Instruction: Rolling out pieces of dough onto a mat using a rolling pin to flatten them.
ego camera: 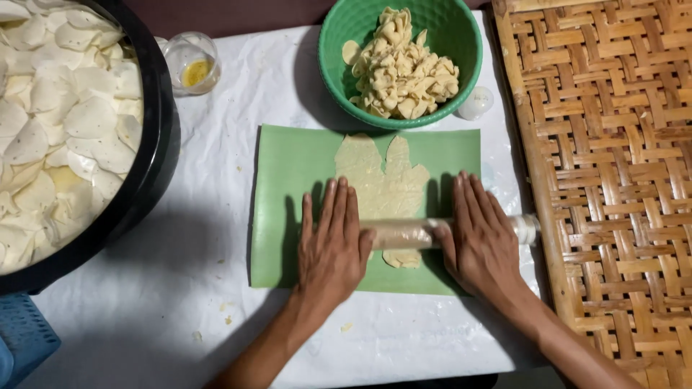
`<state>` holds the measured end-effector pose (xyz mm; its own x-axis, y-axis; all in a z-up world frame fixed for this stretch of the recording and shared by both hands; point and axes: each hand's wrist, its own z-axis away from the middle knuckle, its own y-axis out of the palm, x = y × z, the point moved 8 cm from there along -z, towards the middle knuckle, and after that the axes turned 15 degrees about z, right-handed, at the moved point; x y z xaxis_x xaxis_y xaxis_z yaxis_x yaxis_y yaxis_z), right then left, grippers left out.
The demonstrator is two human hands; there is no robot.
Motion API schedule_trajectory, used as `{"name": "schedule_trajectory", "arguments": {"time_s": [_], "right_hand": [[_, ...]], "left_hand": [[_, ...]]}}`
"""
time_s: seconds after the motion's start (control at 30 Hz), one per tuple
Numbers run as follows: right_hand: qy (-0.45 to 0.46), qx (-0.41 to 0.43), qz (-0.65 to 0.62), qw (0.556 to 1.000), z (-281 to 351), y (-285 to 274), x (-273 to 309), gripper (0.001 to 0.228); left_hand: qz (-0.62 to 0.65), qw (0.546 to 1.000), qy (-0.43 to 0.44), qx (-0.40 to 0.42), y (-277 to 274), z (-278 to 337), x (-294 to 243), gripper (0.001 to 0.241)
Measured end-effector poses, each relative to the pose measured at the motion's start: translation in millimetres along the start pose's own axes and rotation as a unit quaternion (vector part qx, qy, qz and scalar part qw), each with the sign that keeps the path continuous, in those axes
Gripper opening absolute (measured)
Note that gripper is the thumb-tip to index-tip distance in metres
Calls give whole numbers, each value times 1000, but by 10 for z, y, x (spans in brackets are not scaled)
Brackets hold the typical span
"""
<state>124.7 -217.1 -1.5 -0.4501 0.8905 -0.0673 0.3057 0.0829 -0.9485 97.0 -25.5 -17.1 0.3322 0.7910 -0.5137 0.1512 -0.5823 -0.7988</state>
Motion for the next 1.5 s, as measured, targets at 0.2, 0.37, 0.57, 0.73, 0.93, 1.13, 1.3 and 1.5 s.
{"name": "schedule_trajectory", "arguments": {"time_s": [0.2,0.37,0.57,0.73,0.93,1.13,1.3,1.5], "right_hand": [[-14,-4,31,999,758,-76,187,70],[-13,31,16,999,532,23,65,70],[44,79,-25,996,-173,84,-89,76],[2,52,38,998,131,49,61,80],[-45,28,47,998,479,-18,127,100],[-125,48,32,990,404,7,93,68],[-133,44,61,988,306,56,62,71],[-142,58,67,986,120,153,-33,68]], "left_hand": [[-20,999,-16,32,23,751,-327,73],[3,999,-13,38,36,518,-206,74],[33,999,2,31,-90,182,-162,71],[35,998,0,54,-44,526,-287,76],[-48,998,27,33,-70,779,-390,69],[107,991,47,62,-302,544,-370,60],[81,993,79,29,-350,416,-347,54],[78,994,69,20,-354,285,-330,47]]}}
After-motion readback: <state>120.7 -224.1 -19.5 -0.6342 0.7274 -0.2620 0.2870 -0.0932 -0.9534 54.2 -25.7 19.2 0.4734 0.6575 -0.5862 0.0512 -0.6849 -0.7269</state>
